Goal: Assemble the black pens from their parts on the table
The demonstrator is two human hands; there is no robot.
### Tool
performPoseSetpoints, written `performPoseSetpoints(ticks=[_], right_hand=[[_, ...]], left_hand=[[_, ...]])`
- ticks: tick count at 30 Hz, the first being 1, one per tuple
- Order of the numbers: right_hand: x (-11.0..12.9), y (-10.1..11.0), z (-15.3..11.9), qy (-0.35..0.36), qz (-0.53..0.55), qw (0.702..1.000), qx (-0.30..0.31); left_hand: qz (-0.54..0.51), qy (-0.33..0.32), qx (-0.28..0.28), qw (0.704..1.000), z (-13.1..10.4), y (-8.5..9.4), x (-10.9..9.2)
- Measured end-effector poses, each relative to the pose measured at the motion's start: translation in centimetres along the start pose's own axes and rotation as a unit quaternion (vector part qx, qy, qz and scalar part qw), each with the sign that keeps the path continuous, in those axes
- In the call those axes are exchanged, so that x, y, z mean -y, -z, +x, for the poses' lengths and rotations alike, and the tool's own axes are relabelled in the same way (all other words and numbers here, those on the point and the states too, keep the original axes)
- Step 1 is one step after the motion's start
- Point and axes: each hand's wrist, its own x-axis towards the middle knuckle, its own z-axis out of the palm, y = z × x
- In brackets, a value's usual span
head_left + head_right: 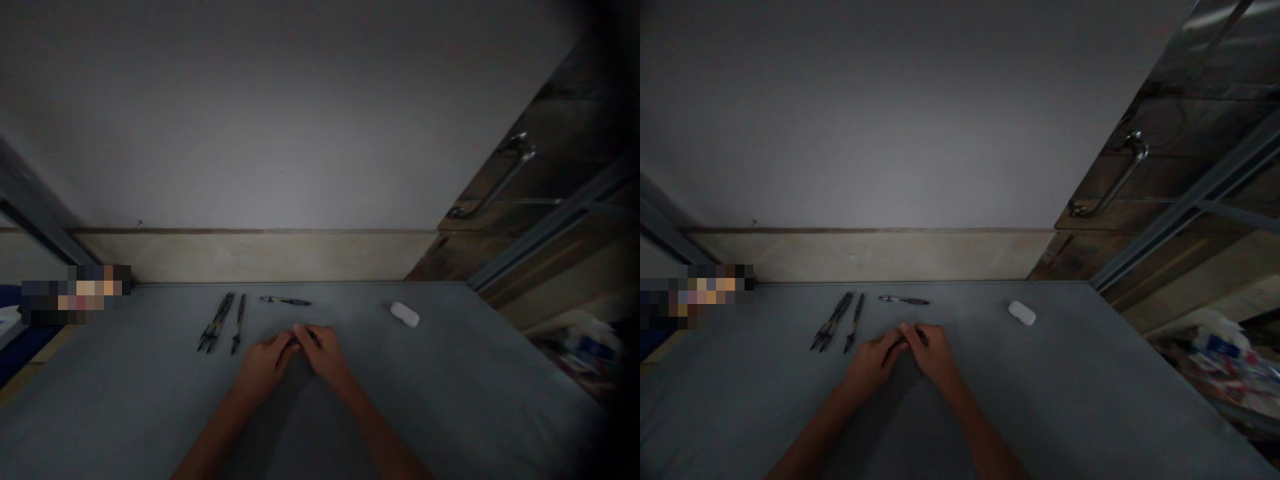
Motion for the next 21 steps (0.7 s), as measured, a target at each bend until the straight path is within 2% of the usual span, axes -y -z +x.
performPoseSetpoints(ticks=[5,14,21], right_hand=[[0.76,-0.14,-0.22,0.028,0.049,0.998,-0.007],[0.49,-0.25,0.06,0.014,0.027,1.0,-0.008],[0.56,-0.5,-0.33,0.01,0.016,0.999,-0.041]], left_hand=[[-0.039,0.052,-0.017,0.998,-0.28,0.79,-1.16],[-0.05,0.048,-0.003,0.998,0.17,0.16,-0.26],[-0.048,0.036,0.01,0.998,-0.11,0.19,-0.95]])
